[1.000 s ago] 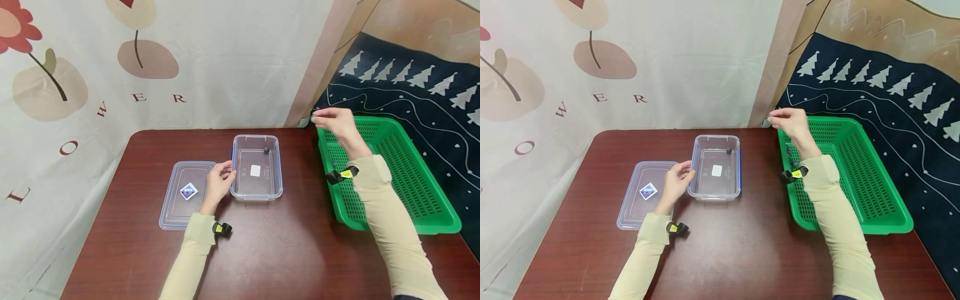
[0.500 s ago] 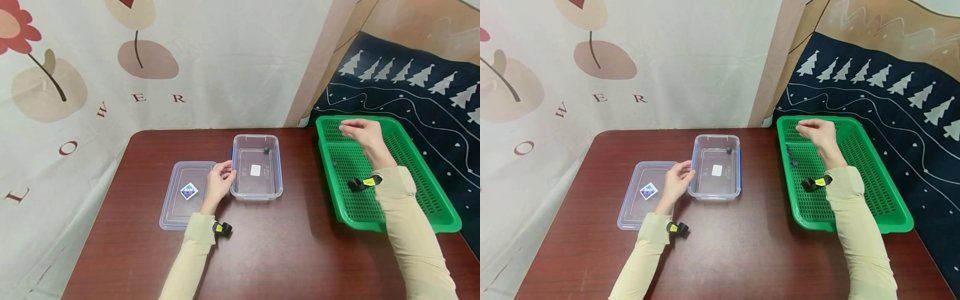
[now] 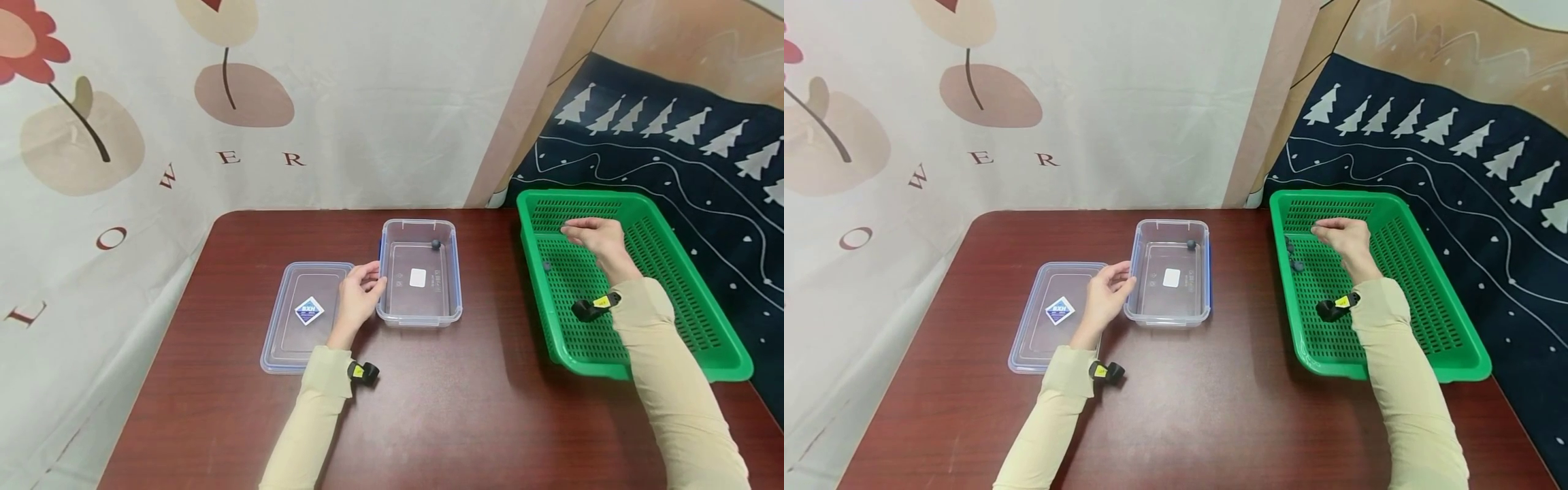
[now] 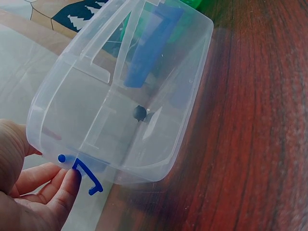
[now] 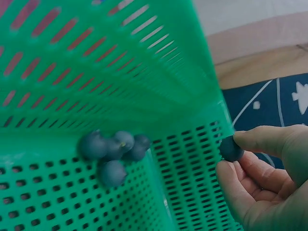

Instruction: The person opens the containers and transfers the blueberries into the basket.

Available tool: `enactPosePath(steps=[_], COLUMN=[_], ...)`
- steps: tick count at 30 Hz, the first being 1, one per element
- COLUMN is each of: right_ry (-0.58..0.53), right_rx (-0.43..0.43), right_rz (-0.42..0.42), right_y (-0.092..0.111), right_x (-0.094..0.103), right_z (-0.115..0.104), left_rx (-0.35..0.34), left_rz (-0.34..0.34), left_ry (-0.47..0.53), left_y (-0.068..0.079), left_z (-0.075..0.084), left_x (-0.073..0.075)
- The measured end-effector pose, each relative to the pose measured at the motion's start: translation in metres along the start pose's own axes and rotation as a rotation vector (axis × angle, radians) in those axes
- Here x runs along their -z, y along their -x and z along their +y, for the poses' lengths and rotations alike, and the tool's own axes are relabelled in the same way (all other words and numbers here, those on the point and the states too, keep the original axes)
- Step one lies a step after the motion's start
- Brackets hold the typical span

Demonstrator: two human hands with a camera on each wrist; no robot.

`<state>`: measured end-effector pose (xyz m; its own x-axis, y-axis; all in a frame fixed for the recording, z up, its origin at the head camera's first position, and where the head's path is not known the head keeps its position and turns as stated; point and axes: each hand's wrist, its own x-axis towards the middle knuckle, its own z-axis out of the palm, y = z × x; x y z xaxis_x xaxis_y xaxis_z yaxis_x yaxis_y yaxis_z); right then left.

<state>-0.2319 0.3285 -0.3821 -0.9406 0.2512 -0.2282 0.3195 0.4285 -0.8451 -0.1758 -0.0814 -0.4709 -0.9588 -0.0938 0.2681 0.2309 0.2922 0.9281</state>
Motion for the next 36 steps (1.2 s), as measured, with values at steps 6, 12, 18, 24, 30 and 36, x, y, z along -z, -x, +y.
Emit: enactPosePath(steps=[6,12,18,24,30,36], right_ry=[-0.044,-0.071,-0.21,-0.415,-0.393,-0.293], right_rx=[-0.006,-0.034,0.004,0.122,0.182,0.196], right_rz=[0.021,0.027,0.007,-0.043,-0.07,-0.091], right_y=[-0.003,-0.002,0.004,0.013,0.019,0.02], right_x=[-0.001,0.0,0.0,-0.01,-0.031,-0.059], right_z=[0.005,0.003,-0.01,-0.035,-0.06,-0.078], left_rx=[0.004,-0.003,-0.009,0.001,0.006,-0.005], left_rz=[0.001,0.002,0.003,0.007,0.008,0.006], left_ry=[0.007,0.0,-0.008,-0.014,-0.006,-0.017], left_y=[0.0,0.0,0.001,0.001,0.001,0.001], left_z=[-0.001,-0.002,0.0,-0.001,-0.001,0.0], left_x=[0.0,0.0,0.0,0.0,0.0,0.0])
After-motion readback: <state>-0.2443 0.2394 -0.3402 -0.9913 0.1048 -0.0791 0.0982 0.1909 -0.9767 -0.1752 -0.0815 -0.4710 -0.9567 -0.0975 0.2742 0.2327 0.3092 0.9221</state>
